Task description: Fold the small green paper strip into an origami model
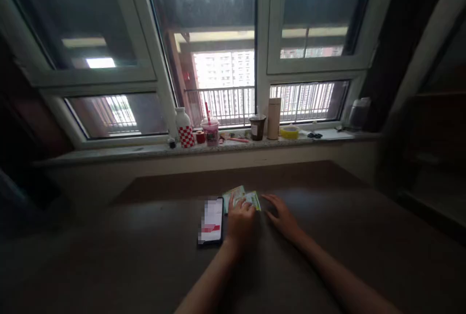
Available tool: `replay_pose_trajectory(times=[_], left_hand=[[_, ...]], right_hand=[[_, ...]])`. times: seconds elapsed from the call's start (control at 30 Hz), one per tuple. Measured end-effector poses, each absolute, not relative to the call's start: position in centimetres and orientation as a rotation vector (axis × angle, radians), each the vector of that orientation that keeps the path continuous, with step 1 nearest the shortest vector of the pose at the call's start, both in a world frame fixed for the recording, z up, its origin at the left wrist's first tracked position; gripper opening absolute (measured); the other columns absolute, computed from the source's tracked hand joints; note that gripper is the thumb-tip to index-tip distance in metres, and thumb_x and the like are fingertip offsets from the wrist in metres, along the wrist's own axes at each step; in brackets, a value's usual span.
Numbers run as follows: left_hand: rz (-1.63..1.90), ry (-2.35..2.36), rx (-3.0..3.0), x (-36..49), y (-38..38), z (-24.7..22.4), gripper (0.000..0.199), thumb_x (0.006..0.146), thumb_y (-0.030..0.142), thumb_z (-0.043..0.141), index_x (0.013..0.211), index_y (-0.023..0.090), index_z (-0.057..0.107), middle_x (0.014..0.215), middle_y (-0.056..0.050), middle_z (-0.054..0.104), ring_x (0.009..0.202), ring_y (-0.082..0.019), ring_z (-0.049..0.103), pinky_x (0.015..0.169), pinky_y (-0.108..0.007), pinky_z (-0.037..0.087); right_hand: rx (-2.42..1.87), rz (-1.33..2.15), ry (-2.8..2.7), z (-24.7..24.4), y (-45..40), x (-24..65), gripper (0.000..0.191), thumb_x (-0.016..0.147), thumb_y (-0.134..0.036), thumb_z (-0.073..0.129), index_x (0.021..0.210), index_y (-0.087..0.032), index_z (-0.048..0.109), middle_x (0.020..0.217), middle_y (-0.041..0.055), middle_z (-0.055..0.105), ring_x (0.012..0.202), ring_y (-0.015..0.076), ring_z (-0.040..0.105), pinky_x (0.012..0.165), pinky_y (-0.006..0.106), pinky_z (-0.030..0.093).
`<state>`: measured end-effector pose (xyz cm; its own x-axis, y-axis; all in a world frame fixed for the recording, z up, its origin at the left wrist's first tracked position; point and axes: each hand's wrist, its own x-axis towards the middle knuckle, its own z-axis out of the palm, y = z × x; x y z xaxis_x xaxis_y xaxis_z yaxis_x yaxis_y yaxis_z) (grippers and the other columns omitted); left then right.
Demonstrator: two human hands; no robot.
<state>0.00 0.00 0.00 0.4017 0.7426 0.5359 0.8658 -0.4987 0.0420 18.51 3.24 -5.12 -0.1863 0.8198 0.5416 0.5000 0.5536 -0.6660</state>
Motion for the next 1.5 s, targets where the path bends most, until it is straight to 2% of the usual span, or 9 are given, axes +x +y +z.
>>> replay_pose_trajectory(times=[0.27, 0.43, 0.6, 0.77, 0.9, 1.03, 1.27, 1.37, 1.5], left_hand=[[-0.834, -1.647, -2.579, 0.0, -0.1, -0.3, 0.022, 0.09, 0.027, 0.049, 0.084, 0.027, 0.071, 0.089, 0.0, 0.073, 0.087, -0.017, 0.065, 0.111, -0.048, 0.021], [-0.954, -1.766, -2.627, -0.1, 0.1, -0.8, 0.022, 0.09, 0.031, 0.049, 0.089, 0.026, 0.071, 0.093, 0.0, 0.074, 0.09, -0.017, 0.066, 0.11, -0.045, 0.024], [-0.97, -1.826, -2.442, -0.3, -0.1, -0.6, 0.028, 0.093, 0.036, 0.043, 0.096, 0.024, 0.069, 0.107, -0.003, 0.07, 0.104, -0.021, 0.059, 0.105, -0.046, 0.031], [-0.83, -1.876, -2.209, -0.4, -0.1, -1.3, 0.036, 0.095, 0.039, 0.037, 0.107, 0.021, 0.065, 0.112, -0.009, 0.067, 0.109, -0.025, 0.056, 0.108, -0.056, 0.022], [-0.76, -1.873, -2.189, -0.3, -0.1, -1.9, 0.04, 0.096, 0.04, 0.033, 0.105, 0.019, 0.065, 0.107, -0.009, 0.067, 0.107, -0.025, 0.057, 0.109, -0.058, 0.02], [-0.739, -1.857, -2.177, -0.3, 0.0, -2.1, 0.041, 0.096, 0.042, 0.031, 0.106, 0.019, 0.064, 0.108, -0.01, 0.067, 0.109, -0.026, 0.056, 0.11, -0.058, 0.02], [-0.611, -1.825, -2.248, -0.6, 0.6, -2.9, 0.034, 0.096, 0.034, 0.034, 0.112, 0.024, 0.063, 0.125, -0.011, 0.061, 0.121, -0.027, 0.05, 0.109, -0.061, 0.017], [-0.607, -1.855, -2.237, -0.5, 0.9, -3.0, 0.035, 0.096, 0.034, 0.034, 0.116, 0.023, 0.061, 0.129, -0.011, 0.058, 0.125, -0.026, 0.047, 0.11, -0.061, 0.017], [-0.731, -1.818, -2.22, -0.4, 0.7, -2.5, 0.038, 0.096, 0.035, 0.033, 0.12, 0.02, 0.058, 0.133, -0.011, 0.055, 0.13, -0.025, 0.043, 0.112, -0.058, 0.016]], right_hand=[[-1.032, 0.419, -2.014, -4.7, 3.4, 18.9, 0.023, 0.08, -0.021, 0.064, 0.1, -0.029, 0.071, 0.12, 0.0046, 0.064, 0.114, 0.0245, 0.051, 0.101, 0.046, 0.039], [-1.048, 0.427, -2.036, -4.5, 3.3, 19.1, 0.012, 0.08, -0.021, 0.065, 0.086, -0.026, 0.074, 0.112, 0.0039, 0.069, 0.112, 0.0249, 0.051, 0.099, 0.046, 0.04], [-1.037, 0.464, -2.014, -4.1, 2.9, 19.1, 0.012, 0.082, -0.02, 0.061, 0.084, -0.024, 0.072, 0.111, 0.0049, 0.068, 0.109, 0.0224, 0.053, 0.098, 0.042, 0.041], [-1.058, 0.516, -2.003, -3.8, 2.5, 19.3, 0.011, 0.081, -0.018, 0.059, 0.081, -0.022, 0.069, 0.105, 0.0061, 0.069, 0.11, 0.022, 0.053, 0.098, 0.04, 0.041], [-1.057, 0.524, -2.041, -3.5, 2.3, 19.5, 0.012, 0.079, -0.016, 0.056, 0.08, -0.021, 0.067, 0.103, 0.007, 0.067, 0.111, 0.0212, 0.053, 0.098, 0.038, 0.042], [-1.091, 0.482, -2.053, -2.9, 2.2, 20.2, 0.018, 0.077, -0.015, 0.054, 0.09, -0.019, 0.066, 0.108, 0.0094, 0.063, 0.109, 0.0212, 0.054, 0.098, 0.038, 0.042], [-1.019, 0.457, -2.163, -1.8, 1.8, 21.1, 0.019, 0.071, -0.01, 0.056, 0.082, -0.021, 0.066, 0.099, 0.0059, 0.066, 0.105, 0.0218, 0.055, 0.095, 0.037, 0.042], [-0.979, 0.431, -2.233, -1.7, 1.9, 21.1, 0.019, 0.074, -0.017, 0.061, 0.089, -0.023, 0.07, 0.103, 0.0056, 0.067, 0.105, 0.0224, 0.055, 0.097, 0.039, 0.041], [-1.001, 0.406, -2.264, -1.9, 2.0, 21.2, 0.013, 0.081, -0.029, 0.062, 0.084, -0.027, 0.074, 0.105, 0.0051, 0.069, 0.11, 0.0239, 0.053, 0.098, 0.042, 0.04]])
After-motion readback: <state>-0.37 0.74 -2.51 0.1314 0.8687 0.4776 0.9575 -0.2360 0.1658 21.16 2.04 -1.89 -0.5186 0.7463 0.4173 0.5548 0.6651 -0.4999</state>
